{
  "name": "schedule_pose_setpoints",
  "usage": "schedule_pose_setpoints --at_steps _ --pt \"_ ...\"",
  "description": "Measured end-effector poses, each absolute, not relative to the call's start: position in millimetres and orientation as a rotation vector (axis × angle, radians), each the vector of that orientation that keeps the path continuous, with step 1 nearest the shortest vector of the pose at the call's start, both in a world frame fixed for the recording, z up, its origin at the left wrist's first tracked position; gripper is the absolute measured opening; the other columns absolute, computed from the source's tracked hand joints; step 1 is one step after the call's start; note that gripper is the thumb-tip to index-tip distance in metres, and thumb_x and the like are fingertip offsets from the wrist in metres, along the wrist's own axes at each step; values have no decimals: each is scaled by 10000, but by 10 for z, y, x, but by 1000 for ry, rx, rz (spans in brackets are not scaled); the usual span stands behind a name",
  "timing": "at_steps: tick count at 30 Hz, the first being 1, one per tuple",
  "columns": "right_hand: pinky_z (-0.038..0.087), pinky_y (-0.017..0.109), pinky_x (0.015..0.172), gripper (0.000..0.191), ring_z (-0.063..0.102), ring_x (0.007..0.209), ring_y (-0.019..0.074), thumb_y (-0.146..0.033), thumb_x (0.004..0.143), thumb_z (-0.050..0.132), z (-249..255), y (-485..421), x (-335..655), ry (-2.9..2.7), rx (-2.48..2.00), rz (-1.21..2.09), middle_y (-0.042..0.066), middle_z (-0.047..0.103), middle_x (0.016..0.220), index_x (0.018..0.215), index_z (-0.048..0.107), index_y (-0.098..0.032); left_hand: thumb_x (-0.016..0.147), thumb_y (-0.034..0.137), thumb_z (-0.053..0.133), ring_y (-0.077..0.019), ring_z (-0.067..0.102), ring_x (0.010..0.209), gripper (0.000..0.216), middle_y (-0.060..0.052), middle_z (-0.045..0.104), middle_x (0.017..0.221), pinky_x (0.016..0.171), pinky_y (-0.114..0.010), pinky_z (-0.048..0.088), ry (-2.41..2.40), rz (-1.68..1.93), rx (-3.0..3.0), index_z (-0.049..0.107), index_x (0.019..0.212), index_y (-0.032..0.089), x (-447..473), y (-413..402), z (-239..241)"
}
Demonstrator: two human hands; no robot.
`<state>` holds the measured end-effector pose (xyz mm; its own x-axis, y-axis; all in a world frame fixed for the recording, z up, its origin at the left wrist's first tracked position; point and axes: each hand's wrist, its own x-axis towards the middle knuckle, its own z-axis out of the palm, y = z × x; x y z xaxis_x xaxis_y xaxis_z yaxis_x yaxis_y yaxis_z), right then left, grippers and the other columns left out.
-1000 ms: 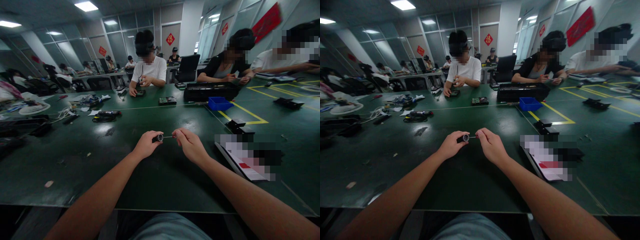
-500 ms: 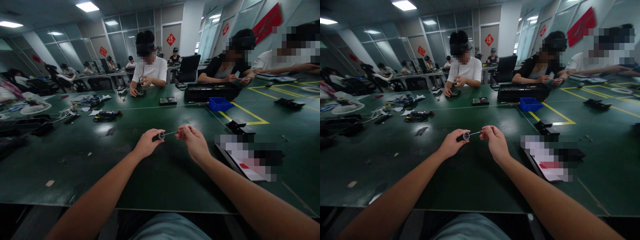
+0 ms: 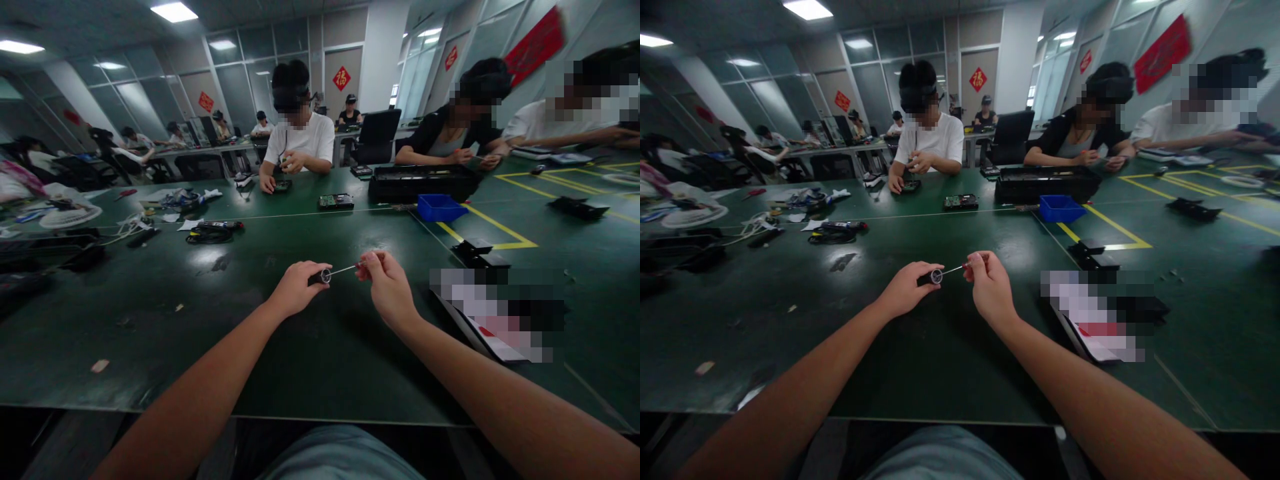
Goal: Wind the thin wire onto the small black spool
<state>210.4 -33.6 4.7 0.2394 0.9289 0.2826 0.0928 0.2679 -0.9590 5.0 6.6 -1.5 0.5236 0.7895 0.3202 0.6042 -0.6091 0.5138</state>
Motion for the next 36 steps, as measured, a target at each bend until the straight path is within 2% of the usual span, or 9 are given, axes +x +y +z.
schedule_pose_setpoints --at_steps 9,14,16,18,23,26,30,32,36 --pt "486 350 698 278 631 721 193 -481 962 511 82 -355 2129 -1289 -1222 713 24 675 766 917 608 -224 899 276 703 -239 634 1097 370 -52 717 1189 1002 -424 451 1132 787 2411 664 1266 247 57 55 -28" --pt "402 324 567 400 553 547 171 -579 922 563 217 -404 2168 -1418 -1393 614 0 611 591 748 613 -224 905 290 701 -248 627 1138 395 -50 710 1232 1037 -449 425 1147 759 2424 648 1296 261 40 60 -42" --pt "390 325 560 403 540 528 170 -581 910 580 249 -413 2174 -1443 -1423 579 -5 597 568 723 609 -225 909 294 698 -251 628 1139 398 -53 711 1230 1040 -458 421 1154 746 2430 644 1301 261 41 62 -45" --pt "398 326 574 353 558 553 176 -538 922 574 244 -413 2173 -1484 -1403 569 -1 614 600 767 620 -224 911 294 694 -251 630 1130 394 -55 715 1220 1036 -460 422 1152 736 2437 644 1300 258 42 67 -50" --pt "449 325 650 165 627 708 197 -356 928 560 169 -411 2155 -1532 -1265 618 13 675 786 1021 619 -233 905 280 699 -250 636 1097 385 -55 719 1200 1007 -447 443 1179 743 2394 651 1286 257 37 68 -54" --pt "448 321 656 150 631 721 198 -349 929 548 163 -422 2151 -1538 -1269 620 15 677 792 979 633 -237 902 276 703 -253 635 1088 387 -57 719 1190 996 -442 449 1198 753 2368 654 1286 254 35 55 -45" --pt "409 320 592 381 587 600 189 -503 999 424 159 -411 2162 -1545 -1353 600 2 598 622 859 643 -225 894 254 711 -251 636 1089 381 -56 719 1185 1001 -434 447 1192 761 2361 663 1272 248 41 46 -36" --pt "399 318 577 374 574 585 185 -501 1002 414 144 -398 2170 -1548 -1370 600 -3 592 625 912 646 -222 884 239 722 -249 638 1076 383 -55 723 1171 991 -426 453 1204 759 2353 670 1264 244 44 48 -33" --pt "406 310 584 242 570 622 182 -390 983 454 123 -392 2175 -1564 -1303 666 -14 610 695 1086 608 -234 883 231 722 -248 636 1088 388 -54 721 1177 999 -422 453 1214 767 2342 668 1267 239 45 52 -29"
